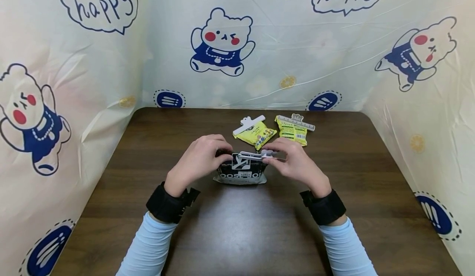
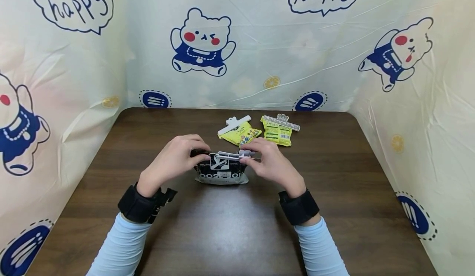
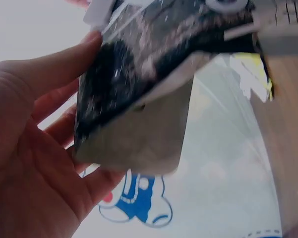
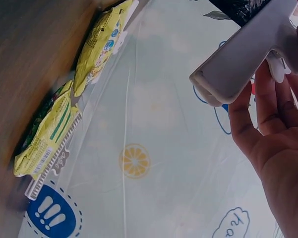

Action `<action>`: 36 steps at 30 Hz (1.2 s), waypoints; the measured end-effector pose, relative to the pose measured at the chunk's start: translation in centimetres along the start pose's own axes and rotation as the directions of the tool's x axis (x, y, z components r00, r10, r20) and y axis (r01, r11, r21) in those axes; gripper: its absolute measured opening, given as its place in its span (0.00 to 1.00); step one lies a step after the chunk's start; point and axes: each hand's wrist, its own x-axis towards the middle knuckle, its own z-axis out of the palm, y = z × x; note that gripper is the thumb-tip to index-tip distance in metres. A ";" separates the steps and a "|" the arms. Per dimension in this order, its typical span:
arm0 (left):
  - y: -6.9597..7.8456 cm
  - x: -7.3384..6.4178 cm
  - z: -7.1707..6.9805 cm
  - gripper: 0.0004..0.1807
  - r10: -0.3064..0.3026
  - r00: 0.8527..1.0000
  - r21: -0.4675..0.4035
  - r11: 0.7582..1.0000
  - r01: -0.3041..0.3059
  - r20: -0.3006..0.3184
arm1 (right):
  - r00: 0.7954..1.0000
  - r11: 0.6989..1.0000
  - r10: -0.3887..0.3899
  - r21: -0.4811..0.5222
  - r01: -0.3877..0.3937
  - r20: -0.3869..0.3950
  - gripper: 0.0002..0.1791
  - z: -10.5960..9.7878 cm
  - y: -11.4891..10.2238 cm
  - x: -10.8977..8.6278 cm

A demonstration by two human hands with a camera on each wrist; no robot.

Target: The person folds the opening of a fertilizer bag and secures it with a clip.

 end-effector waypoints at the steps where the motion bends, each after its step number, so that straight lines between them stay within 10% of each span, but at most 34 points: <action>1: -0.2 -0.1 -0.2 0.06 -0.009 1.000 0.001 1.000 0.009 -0.002 | 1.000 1.000 0.006 0.005 -0.006 0.003 0.15 0.0 0.0 0.0; 26: -0.5 -0.2 -0.5 0.02 0.106 0.994 -0.023 0.994 -0.107 -0.036 | 0.988 0.991 -0.134 -0.007 0.134 -0.079 0.12 0.6 0.0 0.3; 36: -0.4 -0.2 -0.4 0.02 0.089 0.996 -0.019 0.996 -0.089 -0.019 | 0.996 0.997 -0.077 -0.012 0.077 -0.046 0.12 0.6 -0.3 0.4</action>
